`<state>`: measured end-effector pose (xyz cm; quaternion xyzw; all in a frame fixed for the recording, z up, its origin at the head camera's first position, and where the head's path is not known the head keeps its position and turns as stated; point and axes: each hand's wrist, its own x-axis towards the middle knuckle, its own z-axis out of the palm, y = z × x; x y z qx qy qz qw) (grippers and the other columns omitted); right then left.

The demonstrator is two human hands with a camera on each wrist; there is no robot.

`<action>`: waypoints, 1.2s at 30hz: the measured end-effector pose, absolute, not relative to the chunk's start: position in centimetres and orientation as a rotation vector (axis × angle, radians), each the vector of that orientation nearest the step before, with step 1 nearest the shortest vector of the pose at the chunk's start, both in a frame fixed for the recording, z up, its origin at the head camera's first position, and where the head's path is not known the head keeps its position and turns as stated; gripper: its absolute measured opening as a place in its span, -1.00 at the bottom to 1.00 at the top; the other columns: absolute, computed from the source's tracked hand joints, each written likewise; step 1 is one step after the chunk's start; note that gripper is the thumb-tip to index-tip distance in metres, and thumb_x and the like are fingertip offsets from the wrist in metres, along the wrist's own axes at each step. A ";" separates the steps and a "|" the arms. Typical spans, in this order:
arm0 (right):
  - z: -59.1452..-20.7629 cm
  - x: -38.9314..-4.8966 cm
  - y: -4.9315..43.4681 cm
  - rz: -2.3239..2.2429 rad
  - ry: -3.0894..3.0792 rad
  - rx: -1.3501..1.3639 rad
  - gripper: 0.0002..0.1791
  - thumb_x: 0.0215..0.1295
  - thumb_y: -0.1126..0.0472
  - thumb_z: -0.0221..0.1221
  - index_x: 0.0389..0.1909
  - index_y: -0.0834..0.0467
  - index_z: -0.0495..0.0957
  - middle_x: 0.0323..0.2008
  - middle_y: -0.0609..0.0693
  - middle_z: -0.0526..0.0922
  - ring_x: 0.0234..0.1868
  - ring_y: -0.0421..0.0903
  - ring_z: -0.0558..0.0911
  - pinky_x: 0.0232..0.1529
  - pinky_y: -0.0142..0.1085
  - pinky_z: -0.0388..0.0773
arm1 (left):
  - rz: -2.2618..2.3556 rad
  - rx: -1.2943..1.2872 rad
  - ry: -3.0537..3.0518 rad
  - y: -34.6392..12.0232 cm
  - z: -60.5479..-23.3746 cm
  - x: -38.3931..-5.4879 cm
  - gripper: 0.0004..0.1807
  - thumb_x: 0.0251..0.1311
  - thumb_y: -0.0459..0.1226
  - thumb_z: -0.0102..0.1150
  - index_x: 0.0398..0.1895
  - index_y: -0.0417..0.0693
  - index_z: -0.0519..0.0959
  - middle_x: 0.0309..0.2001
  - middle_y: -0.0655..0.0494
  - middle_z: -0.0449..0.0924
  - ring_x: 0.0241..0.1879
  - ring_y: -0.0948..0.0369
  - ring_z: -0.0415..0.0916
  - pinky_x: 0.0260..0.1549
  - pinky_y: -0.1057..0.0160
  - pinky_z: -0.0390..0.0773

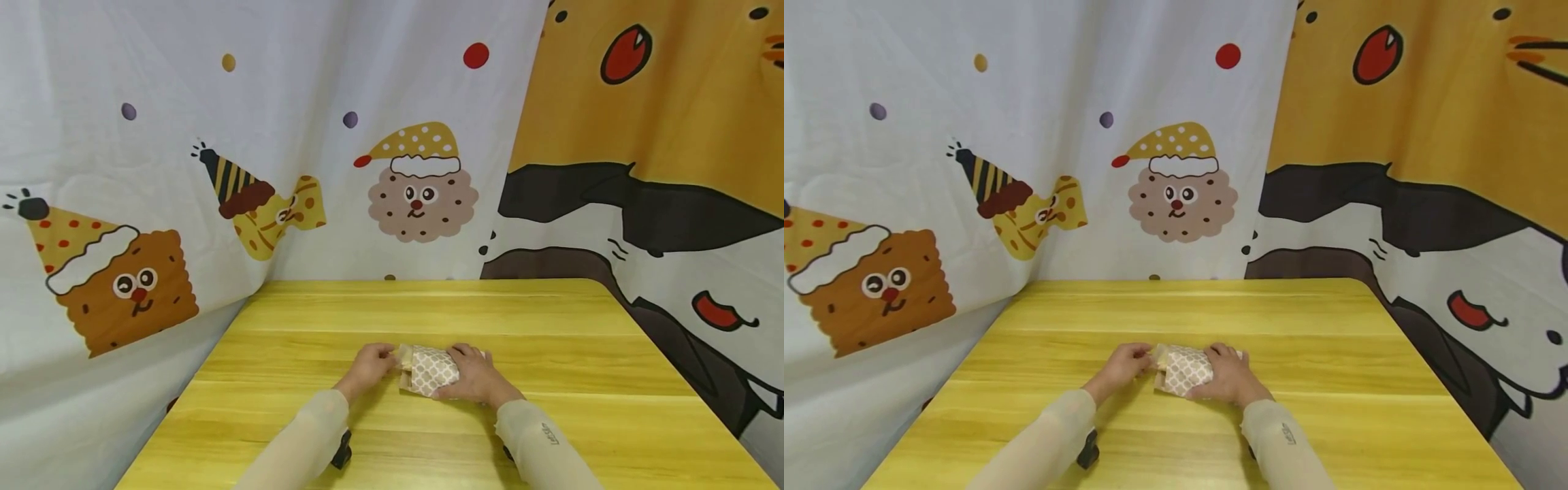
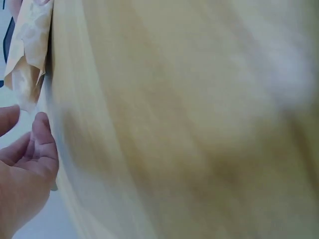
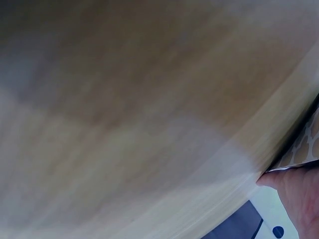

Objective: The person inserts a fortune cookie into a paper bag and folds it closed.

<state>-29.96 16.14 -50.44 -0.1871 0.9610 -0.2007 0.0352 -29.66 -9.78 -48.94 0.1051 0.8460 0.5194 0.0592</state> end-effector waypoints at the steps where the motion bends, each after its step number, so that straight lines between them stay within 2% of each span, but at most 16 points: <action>1: -50.4 -29.9 16.1 -0.617 2.953 -0.575 0.25 -0.15 -0.52 0.35 0.44 0.23 0.28 0.39 0.20 0.27 0.38 0.32 0.23 0.31 0.41 -0.10 | 1.578 0.298 2.558 -9.7 -48.9 -29.7 -0.59 0.39 -0.39 0.11 0.23 -0.46 0.46 -0.15 -0.09 0.60 -0.23 0.03 0.59 -0.28 0.12 0.62; 6: -50.4 -30.0 16.2 -0.632 2.938 -0.565 0.26 -0.16 -0.51 0.35 0.45 0.23 0.27 0.39 0.20 0.27 0.38 0.31 0.23 0.32 0.39 -0.12 | 1.601 0.279 2.544 -9.1 -48.9 -29.8 -0.66 0.33 -0.43 0.15 0.12 -0.44 0.56 -0.14 -0.11 0.65 -0.29 0.12 0.59 -0.33 0.19 0.60; 11: -50.6 -30.1 16.1 -0.644 2.938 -0.552 0.29 -0.20 -0.55 0.34 0.45 0.22 0.27 0.38 0.17 0.28 0.38 0.30 0.23 0.33 0.38 -0.13 | 1.643 0.317 2.514 -8.2 -49.1 -29.9 -0.71 0.32 -0.47 0.11 0.05 -0.47 0.58 -0.29 -0.06 0.65 -0.39 0.23 0.51 -0.40 0.28 0.56; 16: -50.7 -30.1 16.1 -0.644 2.939 -0.552 0.30 -0.21 -0.56 0.34 0.44 0.21 0.27 0.38 0.17 0.28 0.38 0.30 0.23 0.32 0.39 -0.13 | 1.636 0.288 2.503 -8.0 -49.1 -29.9 -0.72 0.34 -0.43 0.13 0.05 -0.44 0.59 -0.34 0.03 0.63 -0.39 0.23 0.49 -0.39 0.27 0.56; 20: -50.6 -30.2 16.1 -0.637 2.940 -0.555 0.30 -0.21 -0.56 0.33 0.45 0.21 0.26 0.38 0.18 0.28 0.38 0.30 0.23 0.32 0.39 -0.13 | 1.610 0.286 2.517 -8.0 -48.9 -29.9 -0.72 0.35 -0.38 0.16 0.04 -0.39 0.61 -0.36 0.02 0.64 -0.40 0.22 0.49 -0.43 0.28 0.54; 24: -50.5 -30.1 16.1 -0.638 2.939 -0.554 0.30 -0.20 -0.55 0.34 0.45 0.22 0.26 0.39 0.19 0.28 0.38 0.30 0.22 0.32 0.39 -0.13 | 1.603 0.363 2.523 -7.8 -48.7 -29.8 -0.74 0.35 -0.40 0.15 0.02 -0.39 0.63 -0.27 -0.05 0.68 -0.33 0.20 0.54 -0.37 0.27 0.58; 28: -50.5 -30.1 16.1 -0.644 2.937 -0.553 0.29 -0.19 -0.54 0.35 0.45 0.23 0.26 0.39 0.19 0.28 0.38 0.31 0.23 0.32 0.39 -0.12 | 1.600 0.497 2.528 -7.4 -48.8 -29.6 -0.77 0.34 -0.48 0.10 -0.03 -0.41 0.65 -0.12 -0.18 0.69 -0.14 0.07 0.62 -0.20 0.21 0.62; 31: -50.5 -30.0 16.1 -0.646 2.938 -0.554 0.29 -0.19 -0.54 0.35 0.45 0.23 0.26 0.39 0.18 0.28 0.38 0.30 0.23 0.32 0.39 -0.11 | 1.605 0.543 2.536 -7.3 -48.9 -29.5 -0.76 0.32 -0.53 0.06 -0.05 -0.44 0.65 -0.09 -0.23 0.68 -0.04 -0.01 0.60 -0.13 0.15 0.62; 36: -50.5 -30.1 16.1 -0.642 2.937 -0.555 0.29 -0.18 -0.54 0.34 0.45 0.22 0.25 0.39 0.20 0.27 0.39 0.31 0.22 0.32 0.39 -0.12 | 1.618 0.442 2.527 -7.6 -49.2 -29.8 -0.76 0.32 -0.51 0.07 -0.06 -0.42 0.66 -0.10 -0.21 0.68 -0.08 0.00 0.61 -0.15 0.13 0.64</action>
